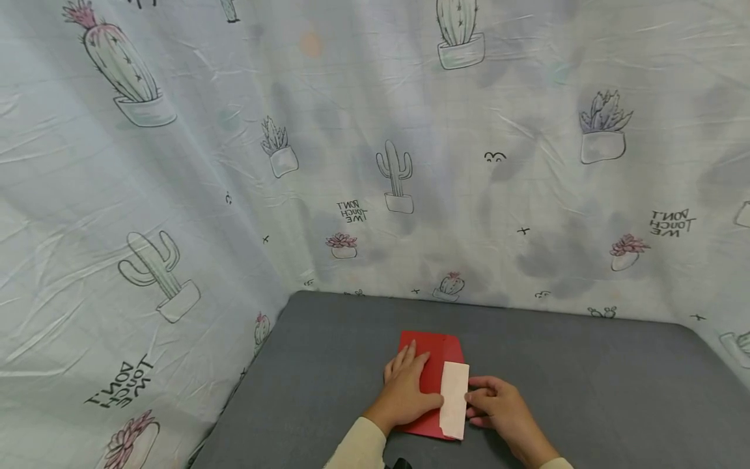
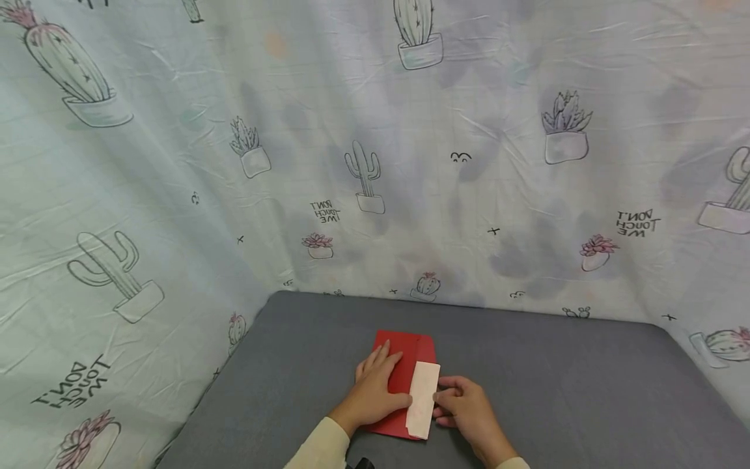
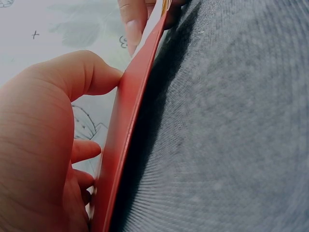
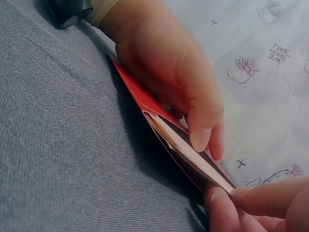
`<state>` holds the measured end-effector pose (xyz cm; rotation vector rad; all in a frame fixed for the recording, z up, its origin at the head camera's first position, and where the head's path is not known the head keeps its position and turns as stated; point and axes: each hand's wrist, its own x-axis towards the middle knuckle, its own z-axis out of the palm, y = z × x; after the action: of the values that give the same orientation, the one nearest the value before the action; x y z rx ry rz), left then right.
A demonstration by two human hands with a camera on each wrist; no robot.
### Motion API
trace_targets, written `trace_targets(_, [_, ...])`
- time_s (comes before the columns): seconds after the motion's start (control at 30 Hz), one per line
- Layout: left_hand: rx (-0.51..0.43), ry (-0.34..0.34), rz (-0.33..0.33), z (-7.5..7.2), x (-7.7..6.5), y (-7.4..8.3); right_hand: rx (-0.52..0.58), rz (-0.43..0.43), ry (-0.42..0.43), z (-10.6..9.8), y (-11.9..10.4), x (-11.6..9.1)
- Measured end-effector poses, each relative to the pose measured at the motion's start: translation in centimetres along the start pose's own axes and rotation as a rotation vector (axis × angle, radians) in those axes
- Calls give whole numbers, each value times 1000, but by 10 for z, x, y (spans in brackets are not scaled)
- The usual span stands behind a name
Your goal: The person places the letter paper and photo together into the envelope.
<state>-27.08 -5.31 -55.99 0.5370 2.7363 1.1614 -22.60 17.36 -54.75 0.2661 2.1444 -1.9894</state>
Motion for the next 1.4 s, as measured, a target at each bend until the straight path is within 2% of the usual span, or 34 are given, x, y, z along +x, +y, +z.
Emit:
trace_targets(0.27, [0, 0, 4, 1, -1, 0, 9, 14, -52, -5, -1, -4])
trace_targets(0.6, [-1, 3, 1, 3, 0, -1, -18, 28, -64, -9, -15, -17])
trace_targets(0.9, [13, -1, 4, 3, 0, -1, -33, 25, -112, -4, -22, -25])
trace_targets(1.2, [17, 4, 2, 3, -1, 1, -50, 61, -62, -1, -25, -25])
trace_targets(1.4, [19, 1, 4, 3, -2, 2, -34, 41, -118, 0, -25, -27])
